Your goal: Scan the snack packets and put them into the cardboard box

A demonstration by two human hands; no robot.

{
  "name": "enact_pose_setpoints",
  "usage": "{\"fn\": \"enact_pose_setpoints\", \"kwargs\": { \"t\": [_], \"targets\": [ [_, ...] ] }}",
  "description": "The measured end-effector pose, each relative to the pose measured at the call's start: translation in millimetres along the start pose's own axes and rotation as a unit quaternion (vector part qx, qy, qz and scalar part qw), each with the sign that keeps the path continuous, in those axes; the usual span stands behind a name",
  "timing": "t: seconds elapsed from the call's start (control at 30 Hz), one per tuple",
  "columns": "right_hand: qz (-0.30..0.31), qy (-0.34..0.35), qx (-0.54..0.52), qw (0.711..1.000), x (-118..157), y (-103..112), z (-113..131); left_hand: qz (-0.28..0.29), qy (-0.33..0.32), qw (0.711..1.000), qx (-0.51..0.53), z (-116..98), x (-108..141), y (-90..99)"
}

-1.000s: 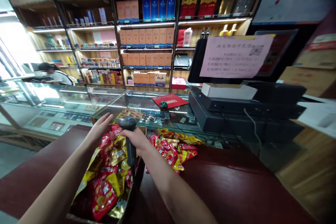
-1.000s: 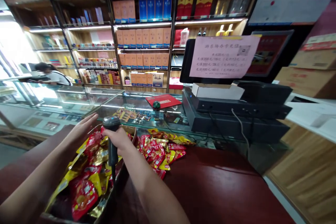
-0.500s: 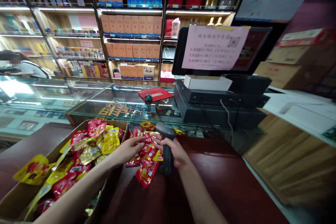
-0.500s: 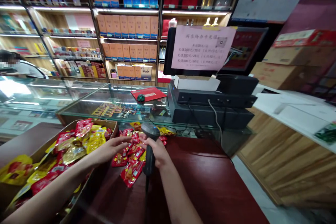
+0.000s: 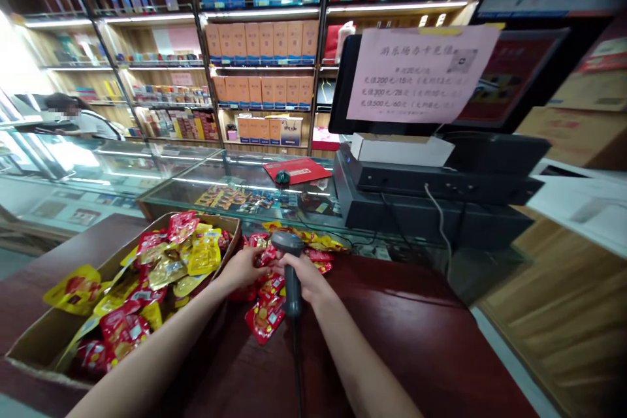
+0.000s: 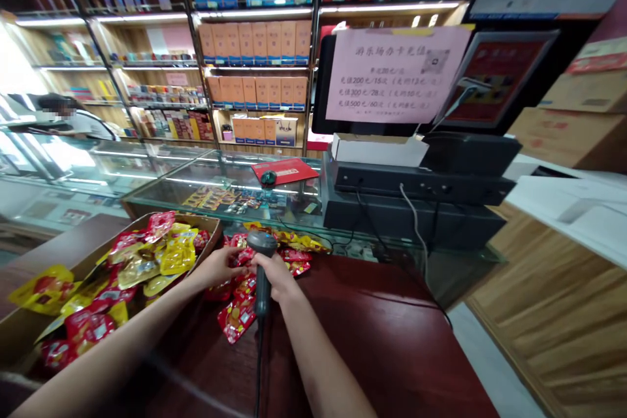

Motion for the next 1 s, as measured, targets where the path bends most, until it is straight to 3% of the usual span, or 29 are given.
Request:
{"fn": "enact_pose_setpoints", "kwargs": {
  "t": [0.13,0.3,0.43,0.73,1.0],
  "targets": [
    [0.083,0.047,-0.02,0.995,13,-8,22,-0.019,-0.008,0.994,0.111,-7,-1,8.1],
    [0.078,0.051,0.05,0.994,32,-10,42,-0.052,0.034,0.943,0.328,-16,-9,18.5],
    [0.045,0.066,0.141,0.987,38,-14,44,-0.021,0.016,0.905,0.424,-28,-10,17.7],
    [0.021,0.052,0.174,0.983,35,-14,35,-0.039,0.023,0.926,0.375,-29,-5,21.1],
    [0.026,0.048,0.166,0.985,37,-18,35,-0.048,0.03,0.92,0.388,-28,-5,22.1]
  ]
}}
Point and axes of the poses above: each hand's wrist, its own x-axis away from the middle knuckle, its own y-axis out of the back of the hand, z = x × y, the point moved 7 cm from there along -x, towards the middle knuckle, and after that the axes turned 15 degrees about x, right-handed, at the moved point
